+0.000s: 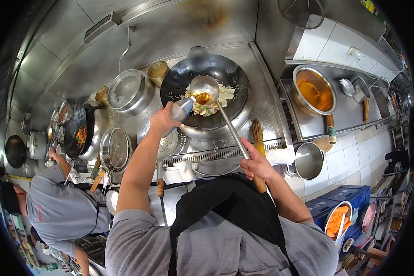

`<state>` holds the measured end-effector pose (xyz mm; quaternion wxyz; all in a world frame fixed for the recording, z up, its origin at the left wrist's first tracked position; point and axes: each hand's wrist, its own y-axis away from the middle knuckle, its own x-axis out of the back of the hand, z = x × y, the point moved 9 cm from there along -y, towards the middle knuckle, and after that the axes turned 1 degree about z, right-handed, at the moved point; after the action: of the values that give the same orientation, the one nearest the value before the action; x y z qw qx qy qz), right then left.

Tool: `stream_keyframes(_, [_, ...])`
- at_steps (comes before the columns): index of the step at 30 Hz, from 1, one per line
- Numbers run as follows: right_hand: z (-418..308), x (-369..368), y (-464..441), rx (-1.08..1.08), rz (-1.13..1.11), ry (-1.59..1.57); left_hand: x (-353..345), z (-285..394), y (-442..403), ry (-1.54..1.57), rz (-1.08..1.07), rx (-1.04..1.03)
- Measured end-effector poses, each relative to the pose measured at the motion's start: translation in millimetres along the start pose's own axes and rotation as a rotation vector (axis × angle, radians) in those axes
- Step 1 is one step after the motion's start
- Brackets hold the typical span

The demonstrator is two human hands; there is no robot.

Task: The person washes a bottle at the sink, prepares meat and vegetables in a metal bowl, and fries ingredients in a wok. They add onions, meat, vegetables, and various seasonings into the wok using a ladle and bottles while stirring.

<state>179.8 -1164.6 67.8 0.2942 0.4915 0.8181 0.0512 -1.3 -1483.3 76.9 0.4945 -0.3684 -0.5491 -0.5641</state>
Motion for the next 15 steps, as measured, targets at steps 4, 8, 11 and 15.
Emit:
stream_keyframes(4, [4.9,4.1,-5.9,0.001,-0.001,-0.051,0.3,-6.7,5.2,0.0,-0.008,0.025])
stream_keyframes(8, [3.1,3.7,-11.0,0.01,-0.029,-0.091,4.3,-14.2,14.5,0.005,-0.012,0.053])
stream_keyframes(11, [1.7,4.2,-14.2,-0.018,-0.021,-0.094,6.0,-24.8,20.5,0.021,-0.003,0.086])
stream_keyframes(15, [0.7,8.5,-23.6,-0.048,-0.047,-0.202,9.9,-38.2,40.0,0.161,0.145,0.09])
